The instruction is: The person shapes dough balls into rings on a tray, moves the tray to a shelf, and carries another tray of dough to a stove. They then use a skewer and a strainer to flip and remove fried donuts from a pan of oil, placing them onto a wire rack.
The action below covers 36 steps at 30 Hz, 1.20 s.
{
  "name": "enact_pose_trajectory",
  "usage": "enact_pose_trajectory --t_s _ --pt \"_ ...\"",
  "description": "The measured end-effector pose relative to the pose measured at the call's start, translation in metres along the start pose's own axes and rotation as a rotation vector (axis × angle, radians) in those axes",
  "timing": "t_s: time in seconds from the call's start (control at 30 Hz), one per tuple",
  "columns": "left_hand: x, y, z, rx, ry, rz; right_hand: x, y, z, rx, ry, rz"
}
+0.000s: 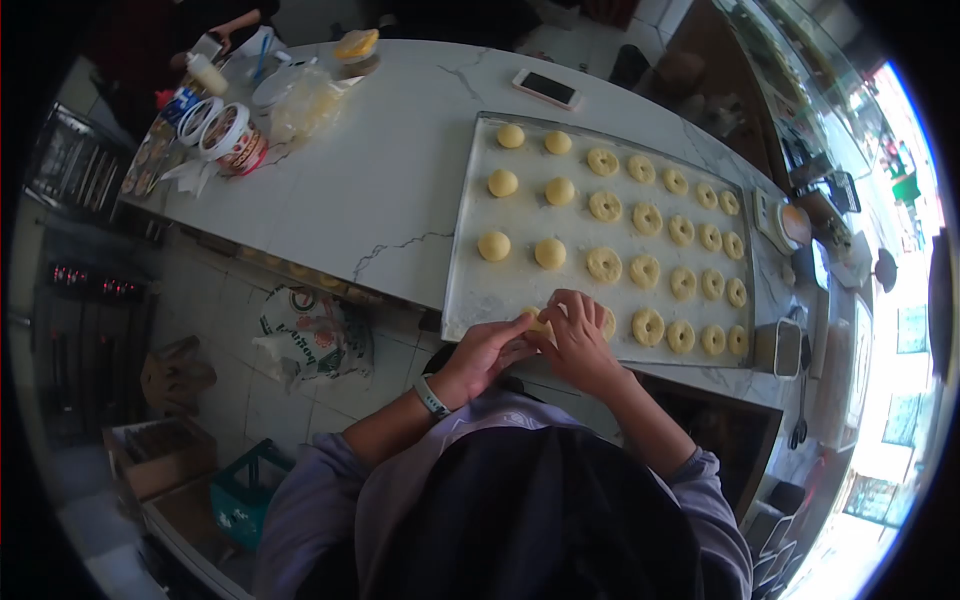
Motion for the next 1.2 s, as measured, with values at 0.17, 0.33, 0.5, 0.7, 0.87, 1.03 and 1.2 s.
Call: enact_pose_trajectory --t_s 0.17,0.33,0.5,0.7,0.87,1.03,1.2 --pt "-0.006 -0.007 -0.007 0.059 -0.365 -0.056 -0.025 0.013 -0.002 0.174 -0.001 0.175" --pt "0.001 -0.027 0.001 0.075 -0.455 -0.229 -0.04 0.026 0.007 0.244 -0.086 0.066" --pt "0.006 -0.022 0.017 0.0 -0.56 -0.273 -0.035 0.031 0.013 0.246 -0.034 -0.132" --pt "0.01 -0.022 0.04 -0.06 -0.639 -0.215 -0.04 0.033 0.0 0.252 -0.182 -0.806" --pt "0.029 -0.014 0.07 0.017 -0.614 -0.175 -0.058 0.034 -0.014 0.236 -0.2 -0.789" --pt "0.049 0.027 0.093 -0.006 -0.65 -0.063 -0.108 0.015 -0.027 0.066 -0.23 -0.867" --pt "0.062 0.054 0.118 -0.025 -0.496 -0.045 -0.135 0.004 -0.036 0.079 -0.188 -0.922"
Point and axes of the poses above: each hand's wrist, its own z-axis away from the middle knuckle, its own y-axis out of the back of the hand, x = y × z, the point moved 3 cm from there along -z, towards the middle knuckle, and after that the axes turned 9 degrees about z, right-handed, at the moved point
